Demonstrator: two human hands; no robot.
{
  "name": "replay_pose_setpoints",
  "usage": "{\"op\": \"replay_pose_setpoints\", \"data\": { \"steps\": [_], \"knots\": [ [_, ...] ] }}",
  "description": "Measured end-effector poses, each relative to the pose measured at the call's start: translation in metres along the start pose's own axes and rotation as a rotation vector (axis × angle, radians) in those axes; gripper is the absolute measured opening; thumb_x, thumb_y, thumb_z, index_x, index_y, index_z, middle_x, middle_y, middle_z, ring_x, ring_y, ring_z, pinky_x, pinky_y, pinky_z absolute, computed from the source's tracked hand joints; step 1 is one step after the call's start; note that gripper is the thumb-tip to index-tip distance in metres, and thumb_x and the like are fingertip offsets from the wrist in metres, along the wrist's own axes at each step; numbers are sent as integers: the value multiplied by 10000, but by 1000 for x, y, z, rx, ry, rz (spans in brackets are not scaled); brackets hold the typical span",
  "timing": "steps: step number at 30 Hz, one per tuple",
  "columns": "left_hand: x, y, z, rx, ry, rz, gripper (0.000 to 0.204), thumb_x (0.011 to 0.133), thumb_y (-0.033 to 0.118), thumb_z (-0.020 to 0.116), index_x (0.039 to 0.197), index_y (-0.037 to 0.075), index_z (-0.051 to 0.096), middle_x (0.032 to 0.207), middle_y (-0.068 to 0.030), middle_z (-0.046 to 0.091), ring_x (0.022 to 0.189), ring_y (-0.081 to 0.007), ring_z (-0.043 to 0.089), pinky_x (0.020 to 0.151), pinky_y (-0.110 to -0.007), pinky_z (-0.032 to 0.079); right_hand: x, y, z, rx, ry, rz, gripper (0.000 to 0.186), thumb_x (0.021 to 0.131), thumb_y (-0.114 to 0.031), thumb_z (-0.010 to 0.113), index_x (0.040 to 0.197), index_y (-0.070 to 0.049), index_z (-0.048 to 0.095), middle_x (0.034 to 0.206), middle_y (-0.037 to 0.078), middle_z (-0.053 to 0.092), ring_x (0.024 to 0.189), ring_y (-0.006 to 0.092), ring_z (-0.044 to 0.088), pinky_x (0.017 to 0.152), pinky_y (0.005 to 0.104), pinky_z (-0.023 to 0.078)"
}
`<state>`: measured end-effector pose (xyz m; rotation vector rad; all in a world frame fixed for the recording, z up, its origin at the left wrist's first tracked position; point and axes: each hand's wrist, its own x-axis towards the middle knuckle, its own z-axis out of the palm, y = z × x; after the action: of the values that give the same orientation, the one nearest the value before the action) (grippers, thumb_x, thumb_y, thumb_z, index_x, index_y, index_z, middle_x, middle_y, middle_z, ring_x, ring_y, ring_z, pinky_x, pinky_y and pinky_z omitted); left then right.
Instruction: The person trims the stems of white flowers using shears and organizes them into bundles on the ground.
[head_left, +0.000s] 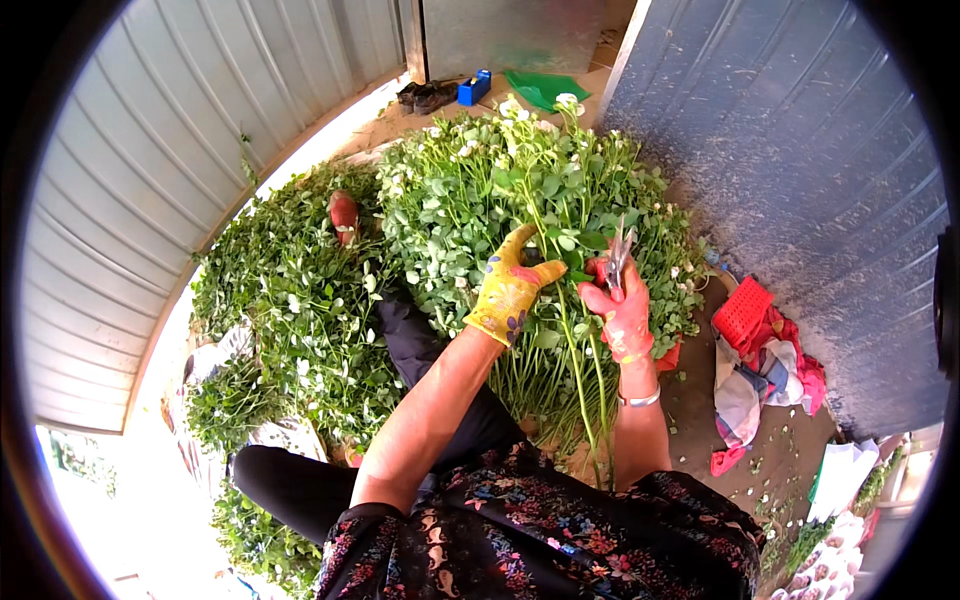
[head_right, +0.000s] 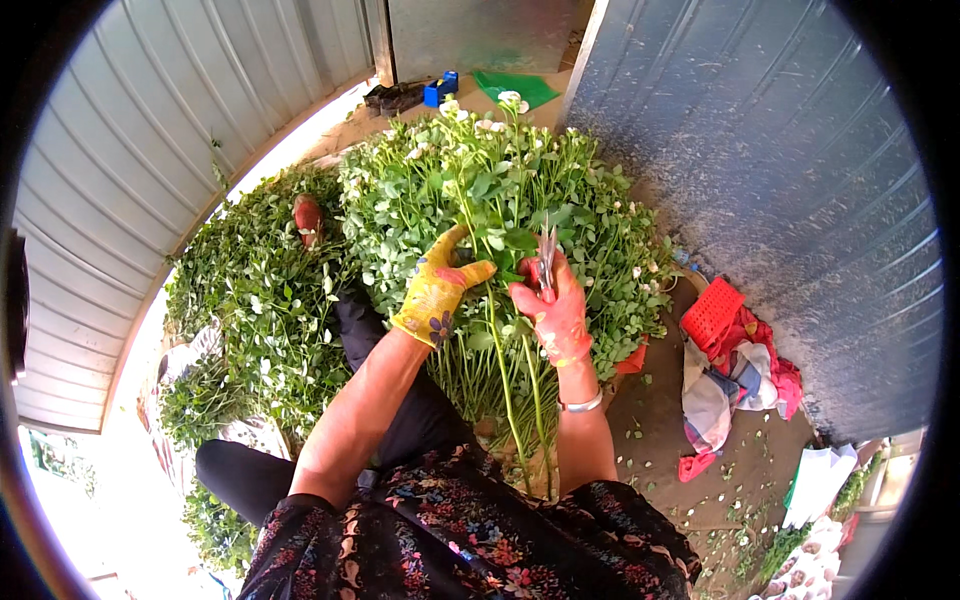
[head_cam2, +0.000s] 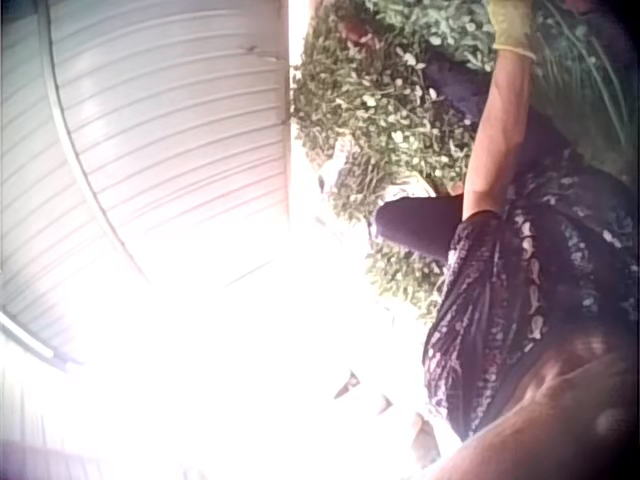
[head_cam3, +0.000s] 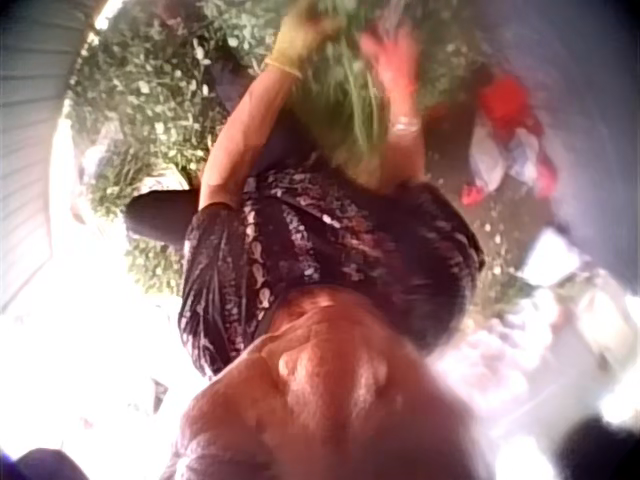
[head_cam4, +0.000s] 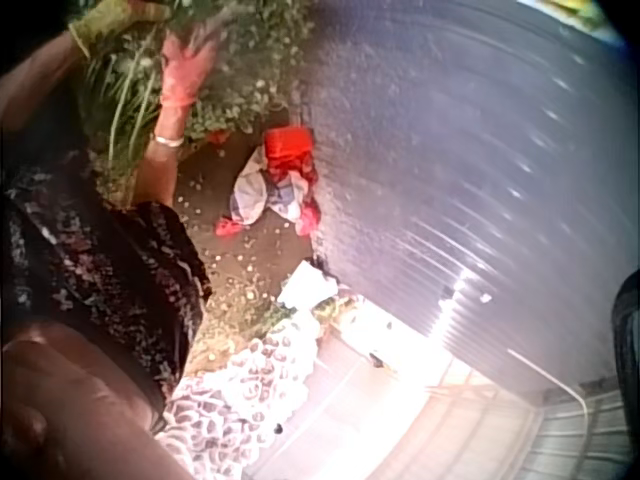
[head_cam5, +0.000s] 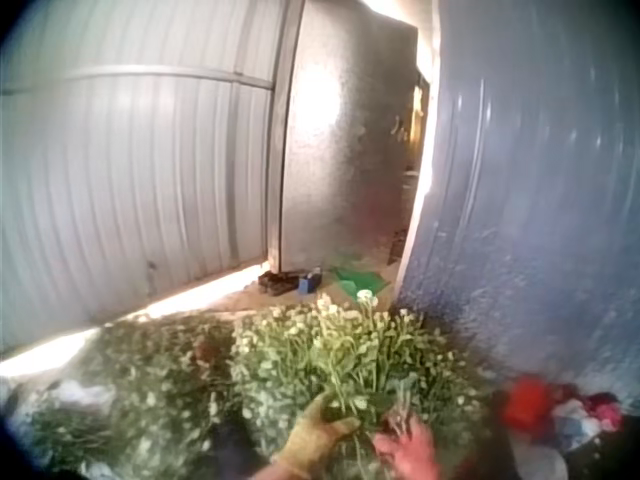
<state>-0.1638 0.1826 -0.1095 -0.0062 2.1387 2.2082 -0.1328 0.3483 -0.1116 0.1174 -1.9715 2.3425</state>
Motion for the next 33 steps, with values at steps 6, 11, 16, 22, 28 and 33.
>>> {"op": "replay_pose_setpoints", "data": {
  "steps": [6,11,16,22,28,33],
  "knots": [
    [7,4,-9,-162,-13,169,714,669,53,729,1313,8,426,1142,-130,570,997,-192,547,869,-280,441,-9,-2,18,-50,-52,41,868,634,198,643,1370,-196,403,915,-55,411,698,42,409,630,185,434],
    [0,12,-11,-163,-23,157,761,671,-2,683,1358,10,355,1163,-113,556,992,-175,548,863,-271,439,-2,19,19,249,-48,56,721,738,147,590,1369,-143,399,930,-37,469,743,58,419,642,195,427],
    [-11,49,-17,-151,130,27,851,685,-49,643,1418,47,221,1017,-127,567,805,-161,574,676,-250,483,16,-9,30,-444,-15,-261,697,741,133,560,1364,-137,403,986,-3,504,704,78,428,598,202,427],
    [-2,38,-27,-424,279,49,903,680,-89,634,1436,90,174,1062,-152,522,792,-189,579,615,-266,502,33,-33,36,-1020,-154,-588,686,687,79,572,1319,-144,427,1009,91,540,720,212,535,619,307,468],
    [-2,41,-43,-799,277,-108,906,738,-110,620,1441,121,97,1043,-139,543,780,-237,616,601,-321,553,43,-50,45,-1152,-299,-630,739,650,33,613,1338,-142,407,972,122,549,794,338,556,676,409,476],
    [-4,25,-61,-1134,58,-245,711,773,-105,594,1369,55,240,960,-104,580,765,-207,616,633,-331,556,62,-51,56,-1307,-272,-907,718,645,32,602,1323,-133,430,971,113,544,807,321,553,705,415,461]
  ]
}}
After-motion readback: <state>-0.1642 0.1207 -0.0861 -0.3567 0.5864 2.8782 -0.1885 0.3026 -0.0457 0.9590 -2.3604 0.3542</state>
